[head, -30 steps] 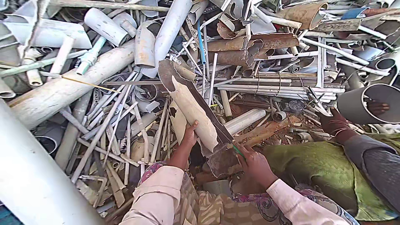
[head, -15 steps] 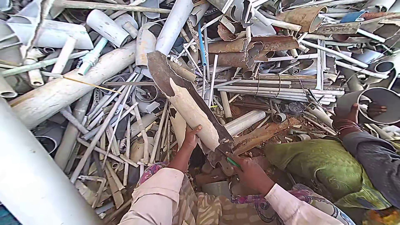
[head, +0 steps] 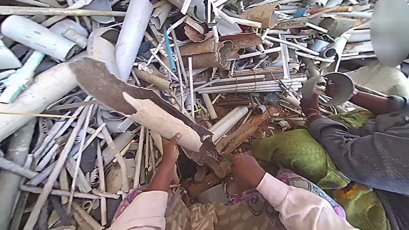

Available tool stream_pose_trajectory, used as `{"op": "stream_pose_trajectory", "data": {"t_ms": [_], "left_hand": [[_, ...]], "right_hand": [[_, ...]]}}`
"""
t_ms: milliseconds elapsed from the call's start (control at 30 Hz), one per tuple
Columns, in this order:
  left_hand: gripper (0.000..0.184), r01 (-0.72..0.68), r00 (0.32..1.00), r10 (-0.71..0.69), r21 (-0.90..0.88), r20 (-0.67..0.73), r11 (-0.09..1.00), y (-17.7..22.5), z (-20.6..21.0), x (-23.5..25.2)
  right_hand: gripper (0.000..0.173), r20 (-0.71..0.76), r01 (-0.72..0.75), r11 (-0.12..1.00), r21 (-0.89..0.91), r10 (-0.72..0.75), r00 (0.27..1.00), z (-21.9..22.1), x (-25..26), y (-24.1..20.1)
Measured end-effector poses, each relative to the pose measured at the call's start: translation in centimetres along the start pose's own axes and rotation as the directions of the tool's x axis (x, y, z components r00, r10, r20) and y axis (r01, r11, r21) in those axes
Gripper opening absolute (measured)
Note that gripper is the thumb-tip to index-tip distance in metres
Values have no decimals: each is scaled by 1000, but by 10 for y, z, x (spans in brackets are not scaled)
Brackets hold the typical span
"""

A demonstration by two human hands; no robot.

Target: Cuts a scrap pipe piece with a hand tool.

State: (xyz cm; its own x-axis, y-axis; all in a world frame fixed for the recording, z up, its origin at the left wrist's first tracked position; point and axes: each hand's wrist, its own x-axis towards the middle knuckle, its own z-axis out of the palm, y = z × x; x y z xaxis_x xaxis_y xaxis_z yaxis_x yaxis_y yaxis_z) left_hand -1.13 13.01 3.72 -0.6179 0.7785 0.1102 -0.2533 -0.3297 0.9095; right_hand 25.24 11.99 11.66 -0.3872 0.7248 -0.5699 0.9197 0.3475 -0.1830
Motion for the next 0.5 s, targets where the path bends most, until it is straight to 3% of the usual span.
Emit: {"op": "stream_pose_trajectory", "data": {"t_ms": [133,233,367,500], "left_hand": [[75,32,998,-38,102,52,994,-12,-10,3],[76,56,995,-67,132,78,990,-27,-9,-6],[91,10,987,-40,183,158,983,-39,-2,-24],[110,-39,937,-74,315,340,948,-50,3,-40]], "right_hand": [[51,-195,59,981,187,-21,981,-24,-13,31],[40,-349,133,919,370,5,937,-36,-15,47],[37,-457,279,770,574,18,889,-35,-4,49],[39,-566,475,624,620,-65,822,-20,8,47]]}}
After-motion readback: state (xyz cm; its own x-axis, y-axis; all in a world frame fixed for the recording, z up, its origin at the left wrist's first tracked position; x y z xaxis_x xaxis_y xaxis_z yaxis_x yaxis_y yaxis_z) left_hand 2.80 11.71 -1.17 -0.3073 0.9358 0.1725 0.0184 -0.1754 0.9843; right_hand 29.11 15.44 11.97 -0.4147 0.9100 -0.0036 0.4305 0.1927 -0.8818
